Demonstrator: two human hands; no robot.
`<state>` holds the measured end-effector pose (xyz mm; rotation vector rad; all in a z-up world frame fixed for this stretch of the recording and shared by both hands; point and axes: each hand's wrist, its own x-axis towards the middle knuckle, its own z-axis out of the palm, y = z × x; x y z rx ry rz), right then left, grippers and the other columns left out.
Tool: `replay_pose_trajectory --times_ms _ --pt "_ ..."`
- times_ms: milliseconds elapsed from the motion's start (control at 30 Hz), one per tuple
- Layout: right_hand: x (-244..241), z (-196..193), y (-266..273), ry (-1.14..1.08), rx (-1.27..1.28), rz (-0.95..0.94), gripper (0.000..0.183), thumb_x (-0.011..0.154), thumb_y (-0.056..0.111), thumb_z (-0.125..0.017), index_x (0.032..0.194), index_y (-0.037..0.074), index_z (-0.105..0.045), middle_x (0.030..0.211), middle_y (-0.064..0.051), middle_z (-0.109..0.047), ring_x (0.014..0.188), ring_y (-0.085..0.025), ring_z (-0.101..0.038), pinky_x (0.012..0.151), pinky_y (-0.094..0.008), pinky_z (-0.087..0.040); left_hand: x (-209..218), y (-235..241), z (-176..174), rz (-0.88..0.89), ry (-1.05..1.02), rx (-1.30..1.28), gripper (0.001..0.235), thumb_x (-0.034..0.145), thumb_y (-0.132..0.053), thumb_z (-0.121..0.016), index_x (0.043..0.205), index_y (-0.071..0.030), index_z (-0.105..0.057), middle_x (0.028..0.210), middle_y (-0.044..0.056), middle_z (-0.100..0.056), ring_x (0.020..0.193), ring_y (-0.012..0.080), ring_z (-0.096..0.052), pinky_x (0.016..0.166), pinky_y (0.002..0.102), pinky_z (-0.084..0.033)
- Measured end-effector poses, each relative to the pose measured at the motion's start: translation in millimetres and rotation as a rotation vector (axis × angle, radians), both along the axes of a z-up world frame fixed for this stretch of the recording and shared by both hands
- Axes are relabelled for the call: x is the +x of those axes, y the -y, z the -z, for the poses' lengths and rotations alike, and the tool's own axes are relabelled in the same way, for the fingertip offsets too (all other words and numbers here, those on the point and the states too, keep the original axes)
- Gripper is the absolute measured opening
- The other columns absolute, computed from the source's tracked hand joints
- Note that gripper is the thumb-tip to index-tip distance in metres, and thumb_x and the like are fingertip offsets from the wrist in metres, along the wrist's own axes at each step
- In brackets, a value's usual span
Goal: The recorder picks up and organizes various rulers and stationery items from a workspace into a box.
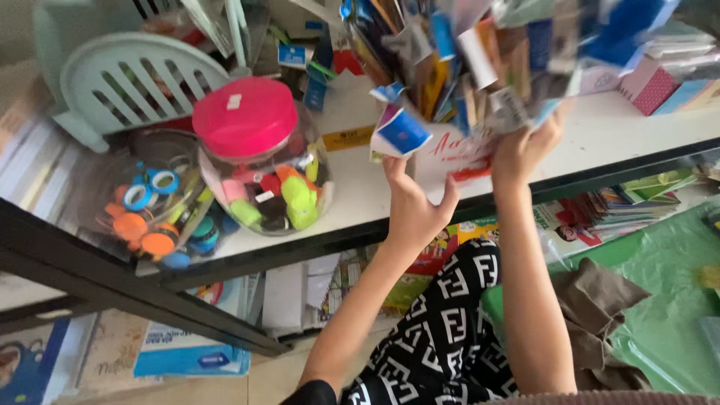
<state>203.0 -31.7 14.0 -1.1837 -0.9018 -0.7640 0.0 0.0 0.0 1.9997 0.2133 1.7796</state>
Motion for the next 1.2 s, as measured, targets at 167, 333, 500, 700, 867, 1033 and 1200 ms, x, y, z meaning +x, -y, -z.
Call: replay_pose_trajectory --times_ms 167,333,500,700,867,1033,1200 --pt "-25.8 -20.6 3.3 -0.045 0.002 -0.142 0.022 0.104 0.012 -0.053 0.095 -0.005 -0.062 0.085 -0.017 -0.061 0.079 -0.024 -0.056 0.075 -0.040 -0.044 3.9 -10.7 9.0 0.027 -0.159 -0.096 0.100 0.088 -0.025 -0.080 0.154 0.009 -0.013 0.151 0.034 -0.030 0.142 0.0499 -0.036 0.123 0.056 -0.028" --pt "-16.9 -13.1 7.9 -0.063 -0.067 -0.112 0.010 0.087 -0.006 -0.056 0.078 -0.004 -0.053 0.070 -0.010 -0.051 0.071 -0.016 -0.051 0.070 -0.037 -0.039 -7.3 -7.8 7.7 0.071 -0.209 -0.108 0.101 0.089 -0.024 -0.080 0.156 0.008 -0.013 0.155 0.034 -0.027 0.146 0.0493 -0.033 0.124 0.054 -0.028" --pt "-5.7 -5.2 21.3 0.032 -0.180 0.017 0.007 0.093 -0.003 -0.063 0.089 0.001 -0.065 0.082 -0.011 -0.063 0.080 -0.019 -0.060 0.075 -0.038 -0.043 -13.5 -7.7 20.7 0.161 -0.137 -0.130 0.092 0.094 -0.025 -0.074 0.158 0.010 -0.016 0.156 0.034 -0.031 0.147 0.0468 -0.041 0.126 0.052 -0.034" --pt "24.5 39.5 90.5 -0.380 0.307 -0.767 0.064 0.095 0.008 -0.075 0.147 0.010 -0.037 0.144 -0.014 -0.057 0.121 -0.026 -0.064 0.104 -0.045 -0.059 -31.0 3.1 38.2 0.004 -0.230 0.262 0.043 0.085 -0.021 -0.077 0.119 -0.016 -0.051 0.121 0.010 -0.061 0.128 0.0387 -0.057 0.117 0.046 -0.043" --pt "37.7 48.2 152.0 -0.472 0.309 -0.997 0.067 0.098 0.041 -0.064 0.149 -0.001 -0.050 0.137 -0.021 -0.063 0.115 -0.031 -0.067 0.103 -0.043 -0.058 -28.3 -2.4 40.3 0.266 -0.083 0.060 0.042 0.097 -0.015 -0.065 0.135 -0.003 -0.051 0.137 0.020 -0.058 0.131 0.0400 -0.055 0.113 0.045 -0.043" --pt "22.3 72.7 191.8 -0.517 0.312 -0.851 0.066 0.100 0.039 -0.062 0.149 -0.002 -0.049 0.136 -0.021 -0.062 0.116 -0.030 -0.066 0.103 -0.043 -0.056 13.9 -22.5 17.7 0.208 -0.092 -0.389 0.060 0.105 -0.021 -0.065 0.151 0.002 -0.035 0.152 0.023 -0.044 0.143 0.0354 -0.048 0.121 0.044 -0.038" --pt "7.4 105.3 243.4 -0.581 0.321 -0.657 0.064 0.101 0.038 -0.061 0.150 -0.002 -0.049 0.136 -0.021 -0.061 0.116 -0.030 -0.064 0.103 -0.043 -0.055 84.8 -63.7 31.7 0.837 -0.107 -0.489 0.073 0.110 -0.027 -0.059 0.164 0.002 -0.020 0.160 0.020 -0.041 0.149 0.0305 -0.043 0.126 0.038 -0.036"
